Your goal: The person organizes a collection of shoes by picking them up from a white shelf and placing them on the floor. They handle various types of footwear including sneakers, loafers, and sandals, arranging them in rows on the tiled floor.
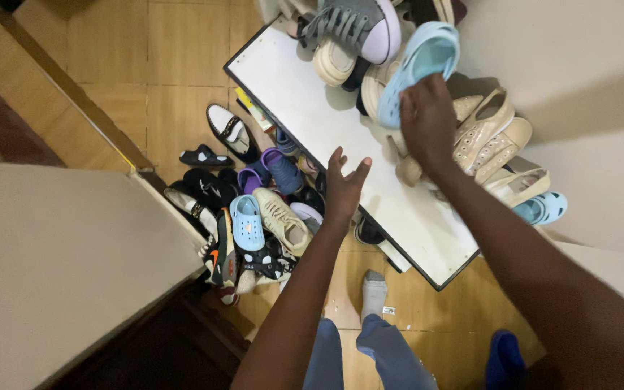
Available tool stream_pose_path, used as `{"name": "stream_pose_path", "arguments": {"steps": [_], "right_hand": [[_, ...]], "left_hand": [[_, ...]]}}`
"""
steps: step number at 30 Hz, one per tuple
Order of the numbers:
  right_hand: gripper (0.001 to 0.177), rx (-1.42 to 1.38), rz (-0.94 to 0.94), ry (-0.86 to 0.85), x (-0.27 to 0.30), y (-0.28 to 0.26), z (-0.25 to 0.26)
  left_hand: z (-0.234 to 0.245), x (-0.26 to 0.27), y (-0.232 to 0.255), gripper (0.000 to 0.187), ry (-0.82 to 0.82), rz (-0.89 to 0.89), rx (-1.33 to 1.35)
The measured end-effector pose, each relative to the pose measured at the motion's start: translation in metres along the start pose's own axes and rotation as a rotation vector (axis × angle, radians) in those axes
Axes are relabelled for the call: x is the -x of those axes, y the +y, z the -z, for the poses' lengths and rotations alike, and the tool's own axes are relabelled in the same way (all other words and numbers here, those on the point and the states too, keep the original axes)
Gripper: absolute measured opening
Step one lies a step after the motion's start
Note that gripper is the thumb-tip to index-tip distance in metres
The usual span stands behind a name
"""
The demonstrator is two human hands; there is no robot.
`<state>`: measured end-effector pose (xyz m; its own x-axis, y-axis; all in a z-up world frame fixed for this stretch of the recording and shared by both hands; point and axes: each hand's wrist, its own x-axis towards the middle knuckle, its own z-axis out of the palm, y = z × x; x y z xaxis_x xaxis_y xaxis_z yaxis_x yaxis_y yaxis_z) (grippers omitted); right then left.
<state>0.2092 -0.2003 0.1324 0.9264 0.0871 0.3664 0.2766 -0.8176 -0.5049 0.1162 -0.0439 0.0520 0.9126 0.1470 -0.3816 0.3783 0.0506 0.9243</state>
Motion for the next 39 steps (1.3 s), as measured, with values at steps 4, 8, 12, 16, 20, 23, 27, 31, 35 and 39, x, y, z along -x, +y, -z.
{"name": "stream_pose_path", "arguments": {"steps": [4,8,12,16,20,23,27,31,35,39], "right_hand": [[0.017,-0.114,0.038,-0.125,0.041,-0.060,-0.008],[0.015,-0.264,-0.056,-0.345,0.076,-0.108,-0.035],[0.029,-0.334,-0.160,-0.504,0.113,-0.129,-0.070],[0.038,-0.244,-0.085,-0.693,0.167,-0.123,-0.109],[0.039,-0.273,-0.219,-0.954,0.214,-0.103,-0.136],[0.034,-0.224,-0.218,-0.984,0.238,-0.087,-0.151],[0.034,-0.154,-0.365,-1.008,0.259,-0.072,-0.156],[0.029,-0.128,-0.317,-0.945,0.272,-0.052,-0.165],[0.028,-0.163,-0.394,-0.885,0.279,-0.039,-0.172],[0.029,-0.266,-0.505,-0.833,0.279,-0.025,-0.167]], "left_hand": [[0.012,0.005,-0.010,0.085,0.027,-0.085,0.131],[0.046,0.025,-0.044,0.066,0.151,-0.130,0.008],[0.085,0.040,-0.093,0.067,0.349,0.101,0.078],[0.124,0.048,-0.148,0.073,0.481,0.406,0.320],[0.149,0.042,-0.210,0.076,0.538,0.452,0.361],[0.157,0.029,-0.257,0.073,0.528,0.509,0.509],[0.168,0.008,-0.283,0.078,0.403,0.457,0.627],[0.181,-0.014,-0.281,0.087,0.331,0.464,0.523],[0.192,-0.022,-0.297,0.083,0.324,0.535,0.263],[0.192,-0.017,-0.324,0.079,0.209,0.451,0.250]]}}
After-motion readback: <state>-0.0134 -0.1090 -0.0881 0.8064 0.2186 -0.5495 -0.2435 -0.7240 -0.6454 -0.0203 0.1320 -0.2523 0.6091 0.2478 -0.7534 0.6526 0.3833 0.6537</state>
